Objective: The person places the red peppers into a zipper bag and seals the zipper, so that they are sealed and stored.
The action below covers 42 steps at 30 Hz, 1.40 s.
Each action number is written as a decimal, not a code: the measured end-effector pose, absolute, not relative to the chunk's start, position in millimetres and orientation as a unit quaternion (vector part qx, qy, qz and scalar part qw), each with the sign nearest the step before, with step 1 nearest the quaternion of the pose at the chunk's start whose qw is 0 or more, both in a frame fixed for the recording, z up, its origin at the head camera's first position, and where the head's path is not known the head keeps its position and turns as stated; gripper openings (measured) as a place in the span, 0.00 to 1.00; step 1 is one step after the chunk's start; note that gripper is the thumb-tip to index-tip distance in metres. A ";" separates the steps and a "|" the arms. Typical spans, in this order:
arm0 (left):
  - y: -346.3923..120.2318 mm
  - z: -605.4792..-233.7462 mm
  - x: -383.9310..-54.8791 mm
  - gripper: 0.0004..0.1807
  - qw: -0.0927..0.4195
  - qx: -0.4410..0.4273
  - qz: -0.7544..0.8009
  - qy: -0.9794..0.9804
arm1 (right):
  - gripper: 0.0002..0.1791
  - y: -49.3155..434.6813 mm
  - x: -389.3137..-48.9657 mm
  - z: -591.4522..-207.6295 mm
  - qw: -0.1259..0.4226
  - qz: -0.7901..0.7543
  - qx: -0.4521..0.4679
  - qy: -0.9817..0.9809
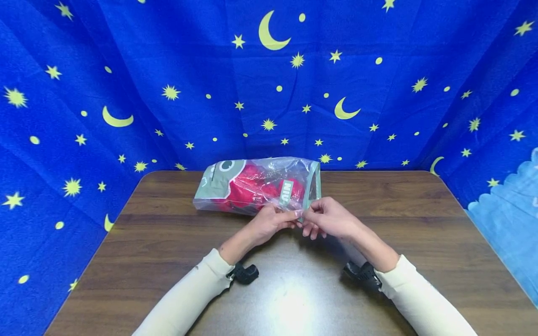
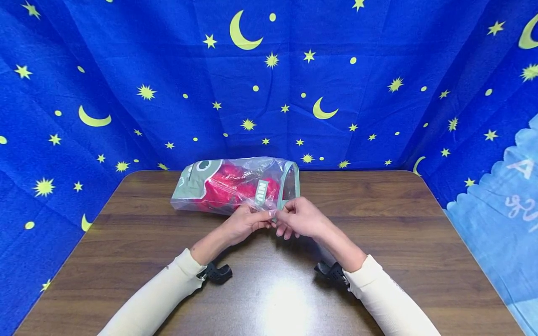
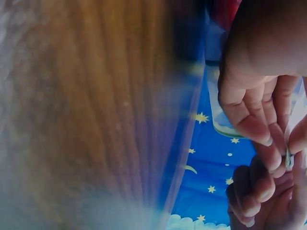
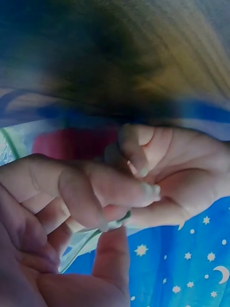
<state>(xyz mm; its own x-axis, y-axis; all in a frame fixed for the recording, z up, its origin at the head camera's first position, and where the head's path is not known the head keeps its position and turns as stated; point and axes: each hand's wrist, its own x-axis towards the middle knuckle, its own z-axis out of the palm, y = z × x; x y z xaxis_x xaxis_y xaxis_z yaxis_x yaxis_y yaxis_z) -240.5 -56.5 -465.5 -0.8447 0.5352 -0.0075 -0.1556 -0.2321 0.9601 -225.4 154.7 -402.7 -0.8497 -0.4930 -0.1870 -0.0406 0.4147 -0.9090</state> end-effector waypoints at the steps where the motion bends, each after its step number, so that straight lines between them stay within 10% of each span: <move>1: -56.6 -466.1 -240.8 0.10 0.230 0.163 0.766 0.578 | 0.14 155.4 -225.8 -402.3 0.225 -0.512 -0.166 0.812; 42: -54.0 -467.0 -236.2 0.05 0.268 0.213 0.718 0.606 | 0.11 175.1 -244.3 -401.9 0.190 -0.572 -0.082 0.794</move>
